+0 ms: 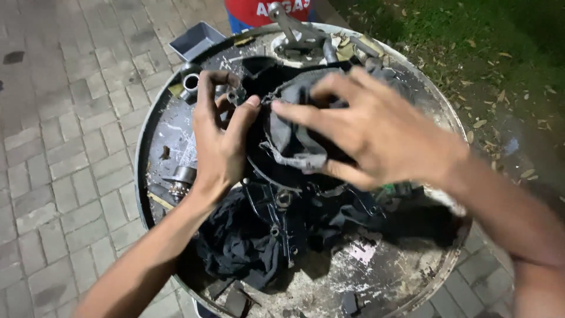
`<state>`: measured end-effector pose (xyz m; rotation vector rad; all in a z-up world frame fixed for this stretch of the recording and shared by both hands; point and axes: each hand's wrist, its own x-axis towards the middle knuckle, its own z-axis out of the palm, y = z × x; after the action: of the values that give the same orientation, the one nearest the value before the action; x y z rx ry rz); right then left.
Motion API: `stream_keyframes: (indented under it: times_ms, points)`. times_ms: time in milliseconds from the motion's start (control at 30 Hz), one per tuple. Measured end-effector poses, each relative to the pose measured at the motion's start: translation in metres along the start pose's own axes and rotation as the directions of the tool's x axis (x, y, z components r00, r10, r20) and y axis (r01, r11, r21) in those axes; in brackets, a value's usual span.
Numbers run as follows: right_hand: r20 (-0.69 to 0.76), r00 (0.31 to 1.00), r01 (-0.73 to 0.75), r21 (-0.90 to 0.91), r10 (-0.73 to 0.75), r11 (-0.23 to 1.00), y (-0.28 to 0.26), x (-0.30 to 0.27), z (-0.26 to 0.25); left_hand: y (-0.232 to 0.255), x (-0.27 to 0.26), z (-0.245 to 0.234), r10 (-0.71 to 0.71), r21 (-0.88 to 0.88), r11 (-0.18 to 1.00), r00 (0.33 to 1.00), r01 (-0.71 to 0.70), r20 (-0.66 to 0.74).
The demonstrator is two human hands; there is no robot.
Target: Wiping down a disassembled engine casing with a cloth to remove dirt or grease
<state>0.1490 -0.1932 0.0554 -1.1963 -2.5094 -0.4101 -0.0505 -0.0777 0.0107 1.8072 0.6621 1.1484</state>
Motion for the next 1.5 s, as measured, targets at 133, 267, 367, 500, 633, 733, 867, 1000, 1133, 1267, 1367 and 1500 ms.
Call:
stream_keyframes:
  times_ms: [133,267,367,500,633,733,867,1000,1133,1267,1367,1500]
  points:
    - [0.011,0.995,0.101,-0.092,-0.100,0.991,0.010,0.013,-0.012,0.000,-0.001,0.000,0.043,-0.009,0.999,0.999,-0.042,0.034]
    - [0.076,0.997,-0.010,0.116,0.001,0.993,0.003,0.033,-0.028,0.007,-0.004,-0.001,0.032,-0.042,0.999,0.997,-0.029,0.069]
    - [0.218,0.945,-0.305,0.310,0.245,0.901,0.000,0.046,-0.046,0.003,-0.001,0.000,0.055,0.009,0.998,0.997,-0.055,0.050]
    - [0.459,0.772,-0.608,0.334,0.439,0.720,0.007,0.050,-0.070,-0.002,-0.001,0.000,0.053,-0.013,0.999,0.997,-0.052,0.052]
    - [0.480,0.699,-0.681,0.221,0.529,0.699,0.007,0.049,-0.067,-0.005,0.000,0.001,0.052,0.000,0.999,0.998,-0.052,0.045]
    - [0.415,0.721,-0.645,0.111,0.555,0.756,-0.007,0.054,-0.055,-0.002,0.000,0.001,0.027,0.000,1.000,0.999,-0.027,0.041]
    - [0.450,0.644,-0.654,-0.097,0.619,0.751,-0.004,0.062,-0.047,-0.008,0.000,0.002,0.042,0.020,0.999,0.999,-0.043,0.034]
    - [0.550,0.495,-0.649,-0.280,0.672,0.707,0.008,0.076,-0.030,-0.006,0.000,0.001,-0.003,0.005,1.000,0.999,0.003,0.038]
    - [0.634,0.494,-0.474,-0.377,0.595,0.796,-0.004,0.095,-0.036,-0.007,0.001,0.002,-0.033,0.005,0.999,0.999,0.033,0.040]
    - [0.715,0.479,-0.456,-0.294,0.509,0.840,0.003,0.102,-0.041,0.001,0.003,0.001,-0.150,-0.011,0.989,0.988,0.150,0.029]
    - [0.767,0.381,-0.573,-0.242,0.516,0.783,0.008,0.098,-0.030,-0.004,0.002,0.003,-0.126,0.015,0.992,0.991,0.126,0.034]
    - [0.598,0.611,-0.455,-0.272,0.519,0.848,0.035,0.068,0.018,-0.021,0.007,0.004,-0.248,0.029,0.968,0.969,0.248,0.008]
